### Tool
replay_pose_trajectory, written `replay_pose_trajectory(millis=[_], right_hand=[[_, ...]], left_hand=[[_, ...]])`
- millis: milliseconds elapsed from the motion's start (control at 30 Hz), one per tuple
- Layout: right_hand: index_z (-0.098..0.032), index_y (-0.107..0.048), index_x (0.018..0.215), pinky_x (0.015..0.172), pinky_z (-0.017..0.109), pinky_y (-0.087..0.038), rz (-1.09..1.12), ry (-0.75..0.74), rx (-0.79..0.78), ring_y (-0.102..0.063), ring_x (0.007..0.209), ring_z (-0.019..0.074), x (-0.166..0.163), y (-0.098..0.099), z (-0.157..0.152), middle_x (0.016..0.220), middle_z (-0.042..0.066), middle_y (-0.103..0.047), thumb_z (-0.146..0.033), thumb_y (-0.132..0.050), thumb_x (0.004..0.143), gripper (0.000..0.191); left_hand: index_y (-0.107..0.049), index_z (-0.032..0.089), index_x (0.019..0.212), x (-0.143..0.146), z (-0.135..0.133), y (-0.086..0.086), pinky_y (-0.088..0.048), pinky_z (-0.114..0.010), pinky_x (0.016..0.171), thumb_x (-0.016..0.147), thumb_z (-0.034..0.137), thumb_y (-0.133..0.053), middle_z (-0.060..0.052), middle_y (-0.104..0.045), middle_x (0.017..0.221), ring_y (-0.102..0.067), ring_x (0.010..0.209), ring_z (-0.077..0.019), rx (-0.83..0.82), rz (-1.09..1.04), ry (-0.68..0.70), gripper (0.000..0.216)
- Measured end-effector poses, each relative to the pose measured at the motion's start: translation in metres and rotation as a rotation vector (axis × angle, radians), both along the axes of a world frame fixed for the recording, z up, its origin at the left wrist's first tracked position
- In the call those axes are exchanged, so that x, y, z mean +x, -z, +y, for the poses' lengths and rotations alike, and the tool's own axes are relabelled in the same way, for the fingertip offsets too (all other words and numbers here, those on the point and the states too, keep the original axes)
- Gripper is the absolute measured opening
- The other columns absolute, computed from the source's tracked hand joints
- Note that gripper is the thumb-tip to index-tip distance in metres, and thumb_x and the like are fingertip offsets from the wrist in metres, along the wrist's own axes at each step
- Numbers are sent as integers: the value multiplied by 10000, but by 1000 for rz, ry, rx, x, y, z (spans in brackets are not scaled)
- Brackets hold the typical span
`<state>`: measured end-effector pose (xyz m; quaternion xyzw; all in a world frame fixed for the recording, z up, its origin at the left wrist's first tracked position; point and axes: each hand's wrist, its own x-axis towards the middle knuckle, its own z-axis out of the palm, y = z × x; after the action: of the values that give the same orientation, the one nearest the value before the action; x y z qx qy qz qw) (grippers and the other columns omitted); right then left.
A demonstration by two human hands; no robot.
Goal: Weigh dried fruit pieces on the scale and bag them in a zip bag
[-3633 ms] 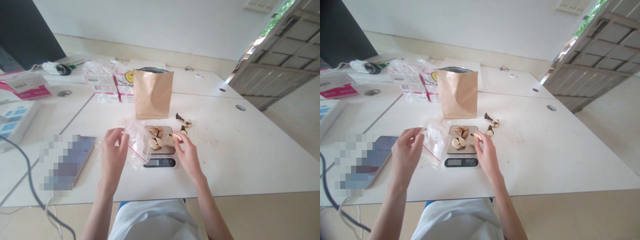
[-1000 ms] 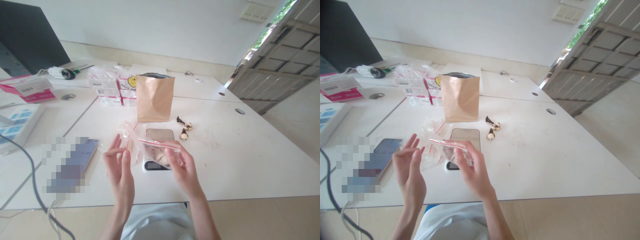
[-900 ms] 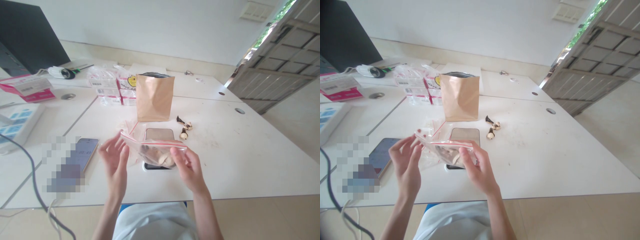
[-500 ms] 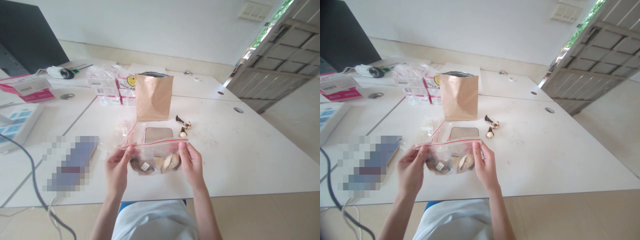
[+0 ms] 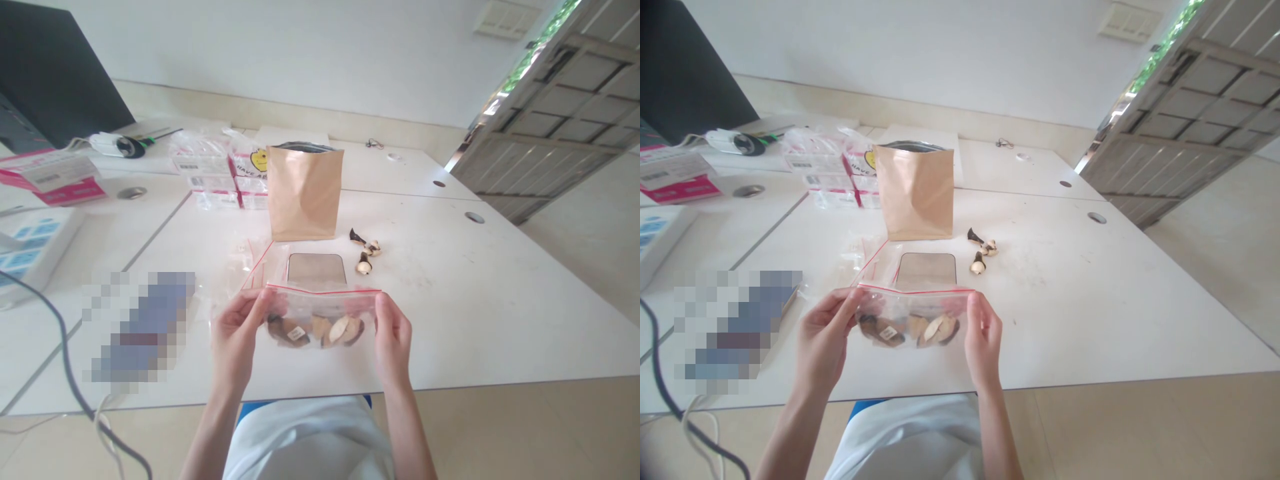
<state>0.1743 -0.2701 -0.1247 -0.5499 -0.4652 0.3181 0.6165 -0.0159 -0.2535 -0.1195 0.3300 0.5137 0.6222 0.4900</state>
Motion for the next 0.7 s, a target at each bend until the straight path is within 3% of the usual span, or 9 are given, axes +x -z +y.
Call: replay_pose_trajectory(millis=[267,367,500,700], right_hand=[[-187,-646,736,604,225,-459,-138,110,107,-584,622,134,-5,-1,-5,648,9,-641,-408,-448,931,355],[-181,-625,700,581,225,-438,-77,138,91,-572,602,132,-12,1,-3,610,-2,-610,-448,-456,919,384],[-177,-582,653,578,240,-427,85,214,40,-549,583,138,-18,6,2,589,-1,-589,-522,-443,900,447],[-181,-629,862,584,221,-443,87,14,-11,-575,647,135,-12,9,3,735,14,-648,-501,-551,848,331]], left_hand=[[-651,161,754,9,-9,-6,-513,-193,551,740,399,-716,-9,-691,645,-638,585,-116,91,79,-110,246],[-614,168,750,15,-9,-4,-450,-161,487,775,420,-676,16,-642,591,-576,523,-84,104,71,-144,260],[-590,173,760,22,-5,0,-437,-167,506,793,435,-644,19,-599,618,-536,552,-83,129,-70,-49,270],[-629,162,670,16,-5,6,-422,-154,555,778,455,-664,4,-577,637,-508,601,-80,142,-73,50,314]])
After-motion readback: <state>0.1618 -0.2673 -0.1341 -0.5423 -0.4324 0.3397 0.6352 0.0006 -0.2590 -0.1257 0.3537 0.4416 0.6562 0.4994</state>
